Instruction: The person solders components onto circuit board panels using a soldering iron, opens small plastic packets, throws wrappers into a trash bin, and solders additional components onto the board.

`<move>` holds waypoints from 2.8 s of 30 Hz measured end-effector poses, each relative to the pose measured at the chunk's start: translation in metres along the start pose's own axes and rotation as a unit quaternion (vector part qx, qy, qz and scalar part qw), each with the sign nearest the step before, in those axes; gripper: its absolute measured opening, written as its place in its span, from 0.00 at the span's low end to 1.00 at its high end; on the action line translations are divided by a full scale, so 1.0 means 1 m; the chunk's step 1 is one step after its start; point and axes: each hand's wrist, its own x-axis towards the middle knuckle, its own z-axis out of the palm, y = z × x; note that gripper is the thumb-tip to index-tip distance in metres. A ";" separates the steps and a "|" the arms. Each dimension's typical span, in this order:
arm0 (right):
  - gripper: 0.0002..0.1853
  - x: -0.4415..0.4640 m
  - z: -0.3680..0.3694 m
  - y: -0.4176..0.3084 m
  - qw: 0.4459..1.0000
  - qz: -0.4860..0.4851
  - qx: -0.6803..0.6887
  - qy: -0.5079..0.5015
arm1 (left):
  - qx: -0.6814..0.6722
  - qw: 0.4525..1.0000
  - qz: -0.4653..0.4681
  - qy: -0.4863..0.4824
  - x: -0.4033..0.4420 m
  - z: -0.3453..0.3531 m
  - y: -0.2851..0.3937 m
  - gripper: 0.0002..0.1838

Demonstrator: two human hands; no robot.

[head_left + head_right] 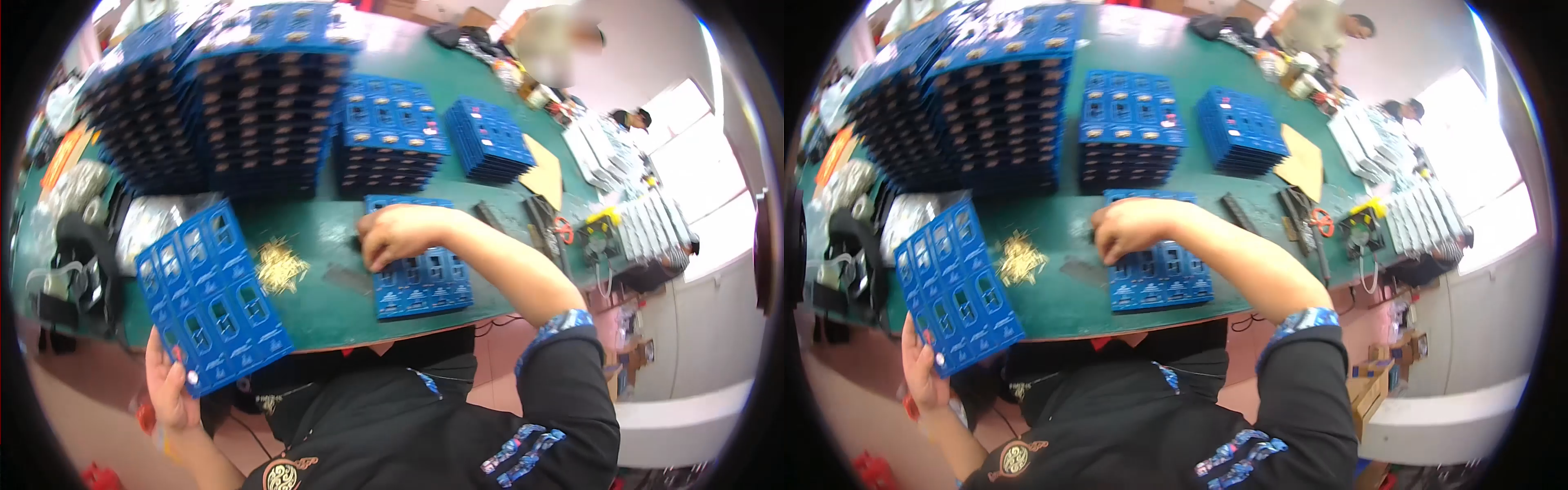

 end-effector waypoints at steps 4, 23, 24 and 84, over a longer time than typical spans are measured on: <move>0.07 0.002 -0.011 -0.018 0.998 0.037 -0.045 -0.027 | 0.019 1.000 -0.009 -0.019 0.002 0.000 0.002 0.41; 0.12 0.076 0.028 -0.051 0.964 0.039 -0.062 0.254 | -0.020 0.999 0.027 -0.027 0.005 0.000 0.011 0.40; 0.11 0.072 0.028 -0.050 0.959 0.040 -0.061 0.273 | -0.020 0.999 0.029 -0.026 0.004 -0.003 0.011 0.40; 0.18 -0.167 0.171 -0.123 0.512 0.060 0.668 0.537 | -0.014 0.888 -0.315 -0.335 0.008 0.212 -0.081 0.32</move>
